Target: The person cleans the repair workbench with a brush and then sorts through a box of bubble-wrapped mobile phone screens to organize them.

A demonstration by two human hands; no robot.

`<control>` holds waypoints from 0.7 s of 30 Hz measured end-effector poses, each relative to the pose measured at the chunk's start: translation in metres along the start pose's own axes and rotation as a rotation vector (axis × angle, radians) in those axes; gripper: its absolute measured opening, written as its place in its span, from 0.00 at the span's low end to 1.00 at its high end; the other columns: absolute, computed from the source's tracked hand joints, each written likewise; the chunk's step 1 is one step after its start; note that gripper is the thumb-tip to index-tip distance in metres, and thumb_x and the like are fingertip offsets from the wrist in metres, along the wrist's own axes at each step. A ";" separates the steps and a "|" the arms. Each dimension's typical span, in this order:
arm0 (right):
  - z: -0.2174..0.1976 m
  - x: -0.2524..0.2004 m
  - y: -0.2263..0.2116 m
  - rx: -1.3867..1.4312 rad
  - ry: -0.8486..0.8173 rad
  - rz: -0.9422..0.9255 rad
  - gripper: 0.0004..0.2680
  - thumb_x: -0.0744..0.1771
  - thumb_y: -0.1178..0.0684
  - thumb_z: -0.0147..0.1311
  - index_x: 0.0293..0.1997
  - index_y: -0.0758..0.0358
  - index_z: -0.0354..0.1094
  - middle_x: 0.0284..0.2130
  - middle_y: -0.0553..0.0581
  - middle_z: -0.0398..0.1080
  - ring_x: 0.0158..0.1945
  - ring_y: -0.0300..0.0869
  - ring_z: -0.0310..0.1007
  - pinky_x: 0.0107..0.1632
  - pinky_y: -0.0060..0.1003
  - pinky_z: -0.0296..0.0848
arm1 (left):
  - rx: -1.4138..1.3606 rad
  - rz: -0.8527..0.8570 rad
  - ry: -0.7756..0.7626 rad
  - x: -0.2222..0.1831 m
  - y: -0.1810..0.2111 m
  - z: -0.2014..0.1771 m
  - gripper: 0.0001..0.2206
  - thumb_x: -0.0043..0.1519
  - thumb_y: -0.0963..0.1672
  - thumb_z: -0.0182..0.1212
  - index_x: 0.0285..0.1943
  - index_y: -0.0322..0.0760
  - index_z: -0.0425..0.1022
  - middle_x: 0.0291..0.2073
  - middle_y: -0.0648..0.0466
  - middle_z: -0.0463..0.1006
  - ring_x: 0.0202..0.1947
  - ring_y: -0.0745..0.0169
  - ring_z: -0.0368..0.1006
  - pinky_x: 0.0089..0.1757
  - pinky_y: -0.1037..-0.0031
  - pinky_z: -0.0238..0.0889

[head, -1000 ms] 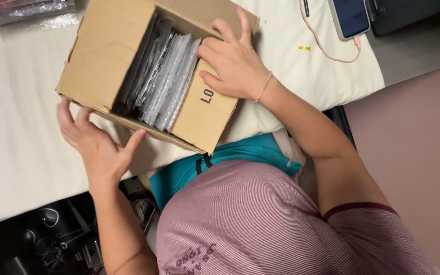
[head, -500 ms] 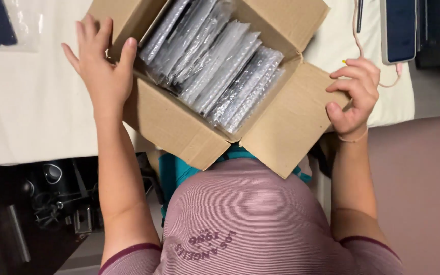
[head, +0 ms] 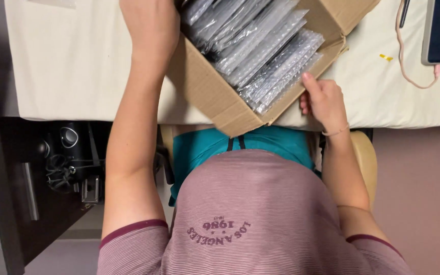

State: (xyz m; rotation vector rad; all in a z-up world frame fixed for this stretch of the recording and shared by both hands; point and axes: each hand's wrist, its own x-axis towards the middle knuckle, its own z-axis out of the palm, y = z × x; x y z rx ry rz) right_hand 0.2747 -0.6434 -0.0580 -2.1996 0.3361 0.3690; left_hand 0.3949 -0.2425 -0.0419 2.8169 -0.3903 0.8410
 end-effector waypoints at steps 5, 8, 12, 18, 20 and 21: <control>-0.008 0.009 -0.011 0.144 0.054 0.008 0.18 0.69 0.47 0.45 0.16 0.62 0.63 0.09 0.56 0.60 0.15 0.40 0.63 0.24 0.34 0.61 | 0.052 0.020 -0.007 0.012 0.023 -0.038 0.05 0.52 0.37 0.56 0.28 0.40 0.68 0.18 0.47 0.73 0.19 0.40 0.68 0.54 0.57 0.58; -0.040 0.004 -0.026 -0.030 0.110 -0.089 0.15 0.69 0.52 0.40 0.18 0.59 0.49 0.18 0.51 0.50 0.23 0.40 0.53 0.30 0.42 0.51 | -0.030 0.005 -0.062 -0.011 0.044 -0.071 0.05 0.61 0.37 0.53 0.33 0.36 0.70 0.19 0.46 0.72 0.18 0.39 0.65 0.65 0.54 0.50; -0.072 0.034 -0.042 -0.378 0.118 -0.213 0.16 0.70 0.52 0.39 0.20 0.60 0.42 0.20 0.53 0.41 0.29 0.44 0.43 0.34 0.49 0.45 | -0.151 -0.108 -0.149 -0.056 0.074 -0.111 0.09 0.72 0.39 0.53 0.47 0.28 0.80 0.23 0.47 0.77 0.20 0.47 0.69 0.69 0.53 0.47; -0.066 0.062 -0.032 -0.474 0.152 -0.274 0.17 0.68 0.54 0.44 0.17 0.58 0.41 0.15 0.51 0.37 0.25 0.41 0.38 0.32 0.45 0.45 | 0.225 -0.140 -0.468 -0.072 0.088 -0.116 0.14 0.65 0.52 0.65 0.39 0.42 0.71 0.32 0.52 0.77 0.34 0.46 0.75 0.53 0.52 0.61; -0.066 0.063 -0.027 -0.503 0.151 -0.264 0.19 0.70 0.52 0.43 0.17 0.59 0.42 0.15 0.51 0.39 0.24 0.43 0.41 0.32 0.46 0.45 | 0.150 -0.068 -0.443 -0.028 0.118 -0.120 0.18 0.64 0.55 0.65 0.42 0.41 0.72 0.34 0.52 0.77 0.36 0.50 0.74 0.50 0.56 0.62; -0.065 0.064 -0.024 -0.525 0.149 -0.249 0.20 0.72 0.50 0.42 0.18 0.59 0.43 0.15 0.52 0.41 0.23 0.45 0.43 0.32 0.48 0.46 | 0.078 0.012 -0.421 -0.006 0.133 -0.121 0.21 0.64 0.58 0.66 0.44 0.41 0.73 0.37 0.51 0.78 0.39 0.53 0.73 0.46 0.60 0.64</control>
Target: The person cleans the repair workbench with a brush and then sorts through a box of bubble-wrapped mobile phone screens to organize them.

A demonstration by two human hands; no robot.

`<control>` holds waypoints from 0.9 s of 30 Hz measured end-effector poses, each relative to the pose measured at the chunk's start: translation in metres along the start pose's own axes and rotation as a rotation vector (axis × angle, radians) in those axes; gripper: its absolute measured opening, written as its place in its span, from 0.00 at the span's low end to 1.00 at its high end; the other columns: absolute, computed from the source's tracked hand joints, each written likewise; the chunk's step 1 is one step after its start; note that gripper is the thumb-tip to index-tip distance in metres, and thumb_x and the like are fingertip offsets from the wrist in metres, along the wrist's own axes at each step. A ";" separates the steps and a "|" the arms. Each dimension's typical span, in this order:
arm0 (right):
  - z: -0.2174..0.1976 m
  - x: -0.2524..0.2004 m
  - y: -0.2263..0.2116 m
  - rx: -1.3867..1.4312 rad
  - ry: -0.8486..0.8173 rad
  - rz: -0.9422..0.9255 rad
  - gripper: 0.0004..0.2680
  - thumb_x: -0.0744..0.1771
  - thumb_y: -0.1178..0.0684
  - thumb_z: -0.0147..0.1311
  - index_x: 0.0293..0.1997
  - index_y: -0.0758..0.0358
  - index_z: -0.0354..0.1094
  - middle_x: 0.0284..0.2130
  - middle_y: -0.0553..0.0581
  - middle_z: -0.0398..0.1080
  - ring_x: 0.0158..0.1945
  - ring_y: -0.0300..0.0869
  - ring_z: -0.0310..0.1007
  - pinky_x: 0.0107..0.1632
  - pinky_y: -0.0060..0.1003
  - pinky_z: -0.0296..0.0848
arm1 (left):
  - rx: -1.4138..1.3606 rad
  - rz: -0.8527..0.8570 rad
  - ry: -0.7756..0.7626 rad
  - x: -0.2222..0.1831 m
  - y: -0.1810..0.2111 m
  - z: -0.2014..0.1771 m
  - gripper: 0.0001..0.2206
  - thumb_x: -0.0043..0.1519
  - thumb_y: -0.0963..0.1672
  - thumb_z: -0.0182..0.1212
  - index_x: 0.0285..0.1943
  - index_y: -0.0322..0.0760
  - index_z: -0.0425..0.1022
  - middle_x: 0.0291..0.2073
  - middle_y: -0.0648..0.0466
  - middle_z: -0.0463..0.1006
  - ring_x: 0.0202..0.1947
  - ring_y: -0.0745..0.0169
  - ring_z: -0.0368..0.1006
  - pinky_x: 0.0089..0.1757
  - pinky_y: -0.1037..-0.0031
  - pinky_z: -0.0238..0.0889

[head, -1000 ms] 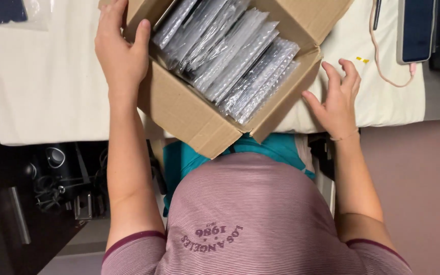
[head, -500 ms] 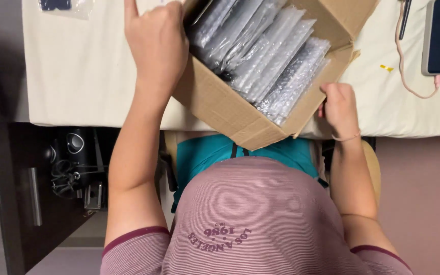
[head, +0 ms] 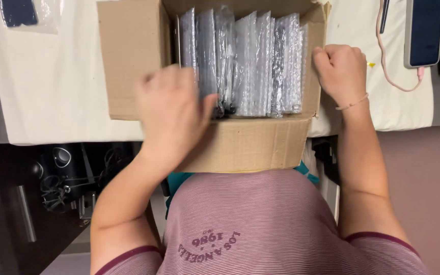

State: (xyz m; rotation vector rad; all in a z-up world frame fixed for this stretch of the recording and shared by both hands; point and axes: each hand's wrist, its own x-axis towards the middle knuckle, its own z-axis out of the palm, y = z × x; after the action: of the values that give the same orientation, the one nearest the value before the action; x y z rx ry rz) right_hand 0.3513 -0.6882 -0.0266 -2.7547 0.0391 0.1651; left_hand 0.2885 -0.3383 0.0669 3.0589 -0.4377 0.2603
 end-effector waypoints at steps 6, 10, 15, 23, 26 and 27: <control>-0.017 0.029 0.010 -0.182 -0.016 -0.114 0.21 0.77 0.46 0.48 0.23 0.62 0.58 0.18 0.67 0.62 0.27 0.64 0.60 0.33 0.55 0.56 | -0.509 0.890 0.028 0.136 0.132 0.147 0.12 0.61 0.47 0.58 0.47 0.37 0.78 0.46 0.45 0.79 0.51 0.42 0.74 0.62 0.42 0.48; -0.025 0.031 0.007 -0.127 -0.078 -0.041 0.21 0.77 0.44 0.50 0.23 0.61 0.59 0.17 0.62 0.61 0.28 0.61 0.61 0.34 0.55 0.58 | -0.395 0.878 -0.112 0.146 0.120 0.152 0.19 0.65 0.51 0.50 0.48 0.37 0.82 0.43 0.46 0.80 0.48 0.45 0.74 0.65 0.41 0.39; -0.032 0.017 -0.015 -0.060 0.424 -0.380 0.18 0.66 0.53 0.70 0.52 0.70 0.63 0.46 0.67 0.66 0.49 0.61 0.64 0.51 0.50 0.64 | -0.360 0.868 -0.037 0.122 0.064 0.083 0.12 0.60 0.49 0.59 0.33 0.41 0.83 0.34 0.51 0.77 0.42 0.48 0.75 0.66 0.45 0.50; -0.029 -0.017 -0.053 -0.199 0.315 -0.400 0.07 0.67 0.61 0.73 0.43 0.65 0.76 0.65 0.71 0.62 0.72 0.69 0.46 0.65 0.80 0.35 | -0.293 0.743 0.030 0.095 0.018 0.087 0.16 0.66 0.53 0.66 0.37 0.38 0.81 0.47 0.47 0.73 0.53 0.47 0.70 0.63 0.48 0.56; -0.038 -0.021 -0.066 -0.152 0.334 -0.428 0.07 0.67 0.66 0.65 0.48 0.74 0.74 0.63 0.76 0.59 0.67 0.70 0.44 0.64 0.74 0.47 | -0.294 0.756 0.007 0.101 0.027 0.085 0.16 0.56 0.49 0.68 0.45 0.33 0.78 0.62 0.40 0.74 0.68 0.42 0.64 0.67 0.46 0.47; -0.042 -0.021 -0.073 -0.021 0.400 -0.502 0.07 0.68 0.71 0.54 0.51 0.80 0.71 0.55 0.76 0.61 0.61 0.68 0.54 0.63 0.66 0.61 | -0.324 0.778 -0.002 0.105 0.032 0.084 0.22 0.49 0.47 0.69 0.51 0.31 0.76 0.66 0.40 0.74 0.71 0.41 0.61 0.69 0.47 0.42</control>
State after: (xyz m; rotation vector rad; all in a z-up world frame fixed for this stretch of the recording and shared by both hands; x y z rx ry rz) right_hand 0.3389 -0.6365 0.0414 -2.6729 -0.5421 -0.5189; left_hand 0.3925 -0.4030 0.0028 2.4344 -1.4847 0.1759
